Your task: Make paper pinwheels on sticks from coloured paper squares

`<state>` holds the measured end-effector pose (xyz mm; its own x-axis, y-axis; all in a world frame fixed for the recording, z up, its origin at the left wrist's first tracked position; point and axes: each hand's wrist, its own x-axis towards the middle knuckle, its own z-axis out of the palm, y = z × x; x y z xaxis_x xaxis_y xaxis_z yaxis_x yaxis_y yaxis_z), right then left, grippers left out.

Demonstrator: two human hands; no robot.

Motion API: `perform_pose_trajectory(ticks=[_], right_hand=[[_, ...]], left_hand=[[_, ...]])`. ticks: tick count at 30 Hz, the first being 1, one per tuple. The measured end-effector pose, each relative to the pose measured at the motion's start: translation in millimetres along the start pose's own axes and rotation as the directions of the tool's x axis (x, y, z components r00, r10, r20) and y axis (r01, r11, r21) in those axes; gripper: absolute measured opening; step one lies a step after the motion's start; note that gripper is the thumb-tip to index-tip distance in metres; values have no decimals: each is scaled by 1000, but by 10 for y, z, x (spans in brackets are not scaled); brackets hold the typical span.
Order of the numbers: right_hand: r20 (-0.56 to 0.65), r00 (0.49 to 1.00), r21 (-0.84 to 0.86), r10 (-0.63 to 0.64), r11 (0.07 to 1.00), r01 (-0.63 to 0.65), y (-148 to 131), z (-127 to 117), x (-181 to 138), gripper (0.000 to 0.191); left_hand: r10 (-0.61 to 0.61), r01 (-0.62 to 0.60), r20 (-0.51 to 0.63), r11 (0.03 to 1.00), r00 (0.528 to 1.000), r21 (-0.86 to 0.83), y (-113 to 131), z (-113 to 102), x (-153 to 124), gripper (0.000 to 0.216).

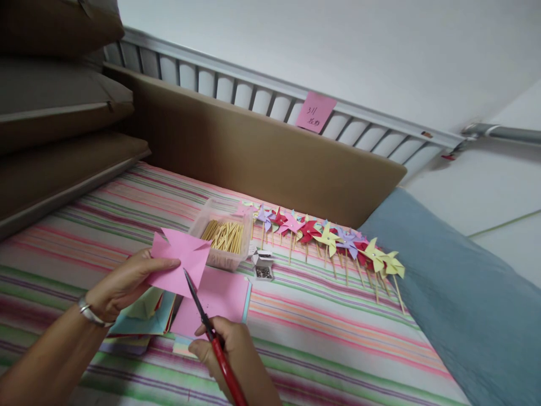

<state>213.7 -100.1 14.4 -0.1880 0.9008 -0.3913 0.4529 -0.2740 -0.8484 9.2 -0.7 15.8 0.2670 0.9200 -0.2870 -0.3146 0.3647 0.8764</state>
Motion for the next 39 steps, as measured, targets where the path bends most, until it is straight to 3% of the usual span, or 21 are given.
perform_pose_trajectory(ticks=[9,19,22,27,34,37,39], right_hand=[[-16,998,-98,-55,994,54,37,-22,53,24],[102,989,-312,-103,941,130,135,-267,-52,14],[30,994,-399,-101,911,104,197,-355,-72,19],[-153,980,-511,-125,859,30,400,-443,-40,48],[-252,954,-611,-164,791,-26,695,-624,63,56],[-380,901,-497,-210,868,-8,609,-681,96,41],[-476,850,-290,-225,953,89,465,-651,100,32]], left_hand=[[-2,2,-21,1000,1000,12,-9,-9,16,22],[-57,50,-122,997,991,-65,97,1,-47,20],[-59,45,-109,990,992,-130,118,-7,-69,22],[-21,16,-27,984,999,-177,34,13,-40,24],[8,-4,21,980,1000,-199,-38,144,-23,21],[-22,36,71,979,997,-202,-86,212,-27,21],[-51,71,109,980,993,-187,-130,266,-33,24]])
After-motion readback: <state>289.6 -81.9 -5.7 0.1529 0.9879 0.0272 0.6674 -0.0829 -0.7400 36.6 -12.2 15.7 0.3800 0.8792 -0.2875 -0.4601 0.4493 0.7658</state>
